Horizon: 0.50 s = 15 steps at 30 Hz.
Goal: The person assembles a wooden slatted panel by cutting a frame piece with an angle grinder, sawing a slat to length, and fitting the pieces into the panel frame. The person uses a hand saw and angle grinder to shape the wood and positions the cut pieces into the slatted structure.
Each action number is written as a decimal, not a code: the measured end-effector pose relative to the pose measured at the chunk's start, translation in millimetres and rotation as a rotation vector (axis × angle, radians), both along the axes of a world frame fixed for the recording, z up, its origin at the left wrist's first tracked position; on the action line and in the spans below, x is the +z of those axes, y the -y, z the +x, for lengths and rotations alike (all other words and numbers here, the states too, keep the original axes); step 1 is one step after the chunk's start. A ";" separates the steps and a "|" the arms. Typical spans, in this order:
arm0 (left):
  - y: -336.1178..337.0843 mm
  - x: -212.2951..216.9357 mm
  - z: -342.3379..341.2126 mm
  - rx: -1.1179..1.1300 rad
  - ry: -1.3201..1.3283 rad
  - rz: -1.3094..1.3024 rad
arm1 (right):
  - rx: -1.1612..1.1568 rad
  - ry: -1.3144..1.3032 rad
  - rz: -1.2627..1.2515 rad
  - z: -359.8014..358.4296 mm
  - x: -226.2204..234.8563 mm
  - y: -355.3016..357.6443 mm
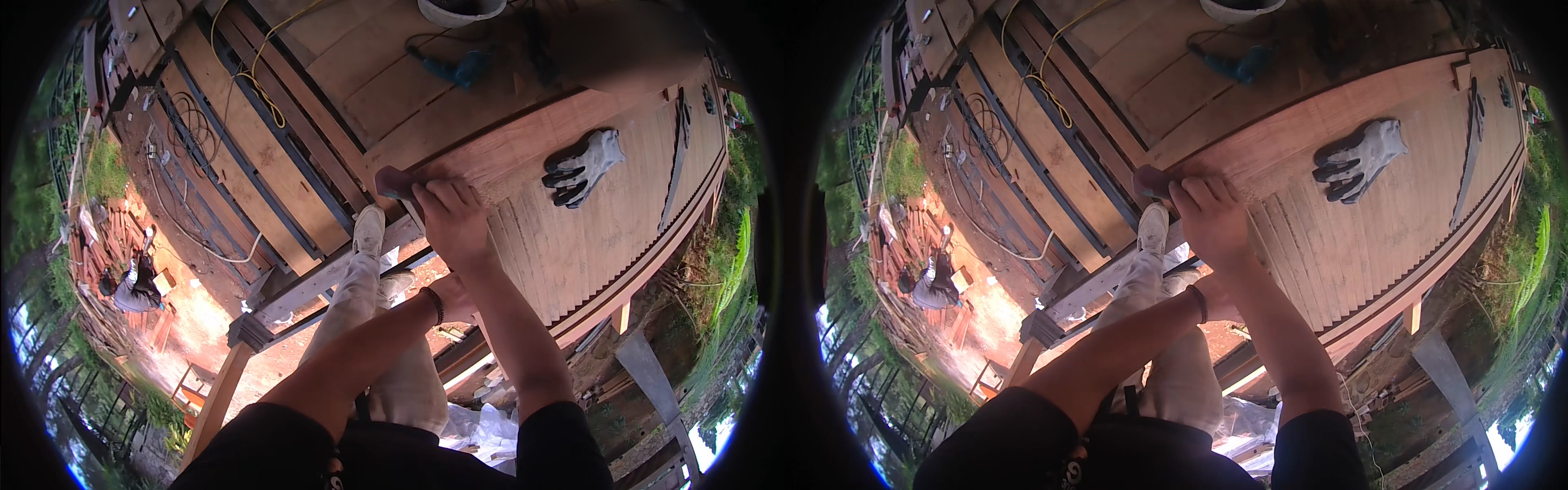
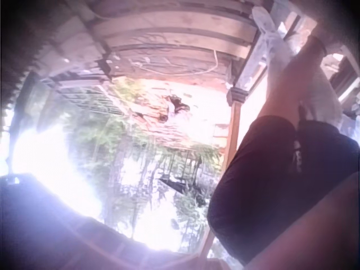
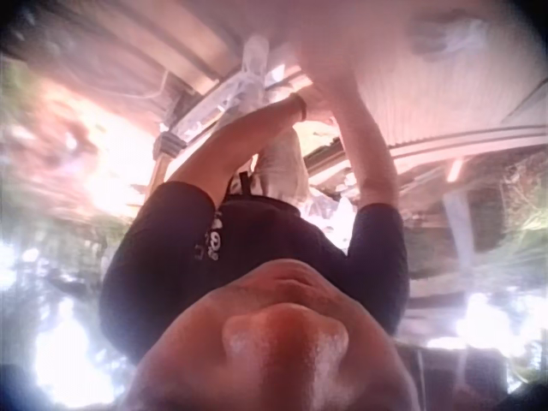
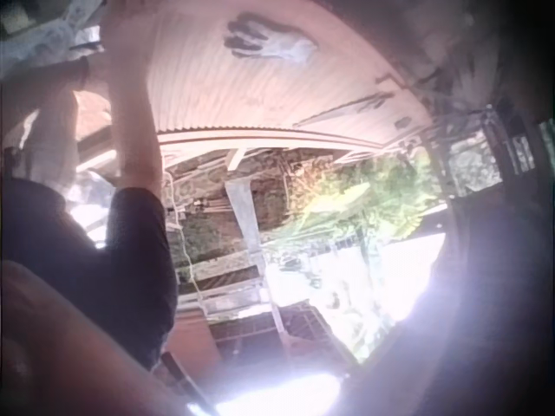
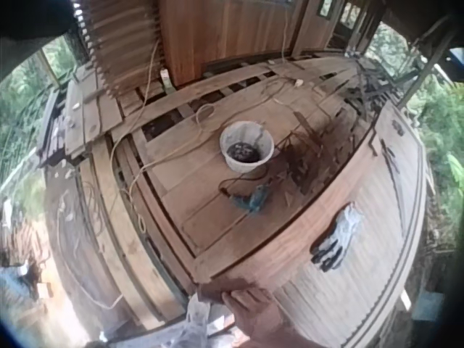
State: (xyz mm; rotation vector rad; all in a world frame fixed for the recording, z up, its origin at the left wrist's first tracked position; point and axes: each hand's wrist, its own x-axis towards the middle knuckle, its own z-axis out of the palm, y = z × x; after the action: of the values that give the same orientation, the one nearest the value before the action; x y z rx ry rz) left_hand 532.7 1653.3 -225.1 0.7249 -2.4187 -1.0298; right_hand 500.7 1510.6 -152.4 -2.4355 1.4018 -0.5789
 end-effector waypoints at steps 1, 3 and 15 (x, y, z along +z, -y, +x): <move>1.9 -1.2 0.9 0.018 -0.063 0.022 | 0.037 0.005 -0.005 -8.0 0.1 -10.6; 4.7 -1.1 4.7 -0.014 -0.054 0.063 | 0.078 -0.053 0.017 -19.2 -1.7 -20.6; 2.8 -7.7 7.4 -0.036 0.023 0.077 | -0.101 0.118 -0.013 -23.5 1.9 -35.1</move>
State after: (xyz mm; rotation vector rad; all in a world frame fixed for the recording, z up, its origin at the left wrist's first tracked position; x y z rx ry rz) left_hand 540.0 1650.5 -232.8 0.7252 -2.4310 -1.1408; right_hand 477.2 1545.7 -150.5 -2.3096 1.4826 -0.7436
